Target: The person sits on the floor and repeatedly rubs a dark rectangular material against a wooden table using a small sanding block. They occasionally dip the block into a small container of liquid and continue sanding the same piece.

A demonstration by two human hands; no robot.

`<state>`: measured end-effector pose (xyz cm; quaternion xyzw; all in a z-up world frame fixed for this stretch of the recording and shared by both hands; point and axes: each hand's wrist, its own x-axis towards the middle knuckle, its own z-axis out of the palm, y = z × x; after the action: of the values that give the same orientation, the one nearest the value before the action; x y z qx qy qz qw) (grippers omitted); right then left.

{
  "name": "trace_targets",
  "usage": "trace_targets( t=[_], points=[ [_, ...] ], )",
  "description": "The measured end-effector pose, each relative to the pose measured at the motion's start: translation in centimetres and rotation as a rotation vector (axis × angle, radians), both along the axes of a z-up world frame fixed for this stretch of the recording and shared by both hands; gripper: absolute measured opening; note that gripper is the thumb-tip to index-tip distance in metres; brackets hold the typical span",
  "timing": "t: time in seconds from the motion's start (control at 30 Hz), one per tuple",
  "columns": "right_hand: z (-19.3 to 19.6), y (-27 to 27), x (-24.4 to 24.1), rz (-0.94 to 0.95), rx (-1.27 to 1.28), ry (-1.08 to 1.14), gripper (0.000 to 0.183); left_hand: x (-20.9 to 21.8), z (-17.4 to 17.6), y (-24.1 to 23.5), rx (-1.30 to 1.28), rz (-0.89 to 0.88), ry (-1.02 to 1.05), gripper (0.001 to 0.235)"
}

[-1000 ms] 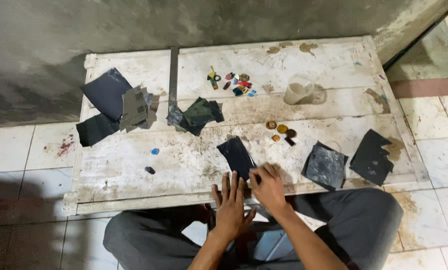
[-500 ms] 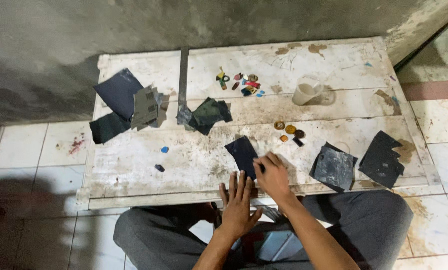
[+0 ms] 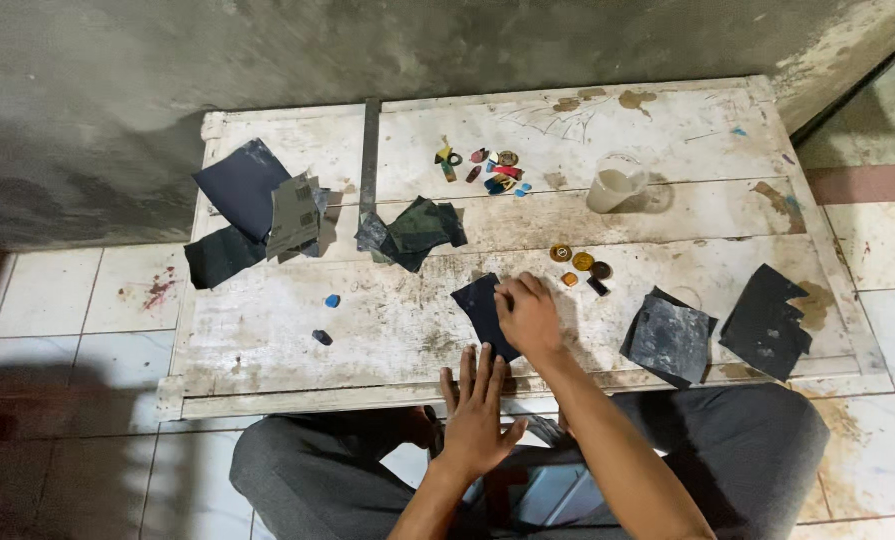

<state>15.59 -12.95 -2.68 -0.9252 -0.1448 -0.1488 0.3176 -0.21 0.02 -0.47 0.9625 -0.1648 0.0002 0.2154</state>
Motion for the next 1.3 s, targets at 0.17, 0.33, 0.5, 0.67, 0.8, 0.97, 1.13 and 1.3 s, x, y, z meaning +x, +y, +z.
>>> trace_targets(
  t=[0.17, 0.33, 0.5, 0.67, 0.8, 0.97, 1.13, 1.3],
  points=[
    [2.3, -2.2, -7.6, 0.044, -0.084, -0.109, 0.006, -0.2, 0.0, 0.0, 0.036, 0.009, -0.044, 0.095],
    [1.9, -2.2, -6.7, 0.05, -0.001, -0.104, 0.007, 0.0, -0.4, -0.6, 0.071, 0.042, -0.073, 0.1],
    [-1.1, 0.5, 0.4, -0.026, 0.033, -0.097, 0.006, 0.1, 0.0, 0.1, -0.027, -0.005, -0.002, 0.091],
    [-0.1, -0.8, -1.9, -0.009, -0.048, -0.002, 0.008, 0.3, 0.2, -0.1, 0.012, 0.006, -0.026, 0.098],
    [3.3, -2.7, -8.4, 0.065, 0.0, -0.063, 0.008, 0.2, -0.1, -0.3, 0.054, 0.023, -0.089, 0.103],
    [-0.3, -2.3, -5.4, 0.032, -0.055, -0.018, 0.011, -0.6, -0.9, -0.4, 0.226, 0.047, -0.212, 0.11],
    [0.1, 0.0, 1.1, 0.077, 0.054, -0.044, 0.008, -0.2, -0.1, 0.0, -0.03, -0.001, 0.066, 0.09],
    [-0.1, -1.8, -1.5, 0.068, -0.071, 0.025, 0.014, 0.1, -0.5, 0.0, 0.045, -0.007, 0.032, 0.098]
  ],
)
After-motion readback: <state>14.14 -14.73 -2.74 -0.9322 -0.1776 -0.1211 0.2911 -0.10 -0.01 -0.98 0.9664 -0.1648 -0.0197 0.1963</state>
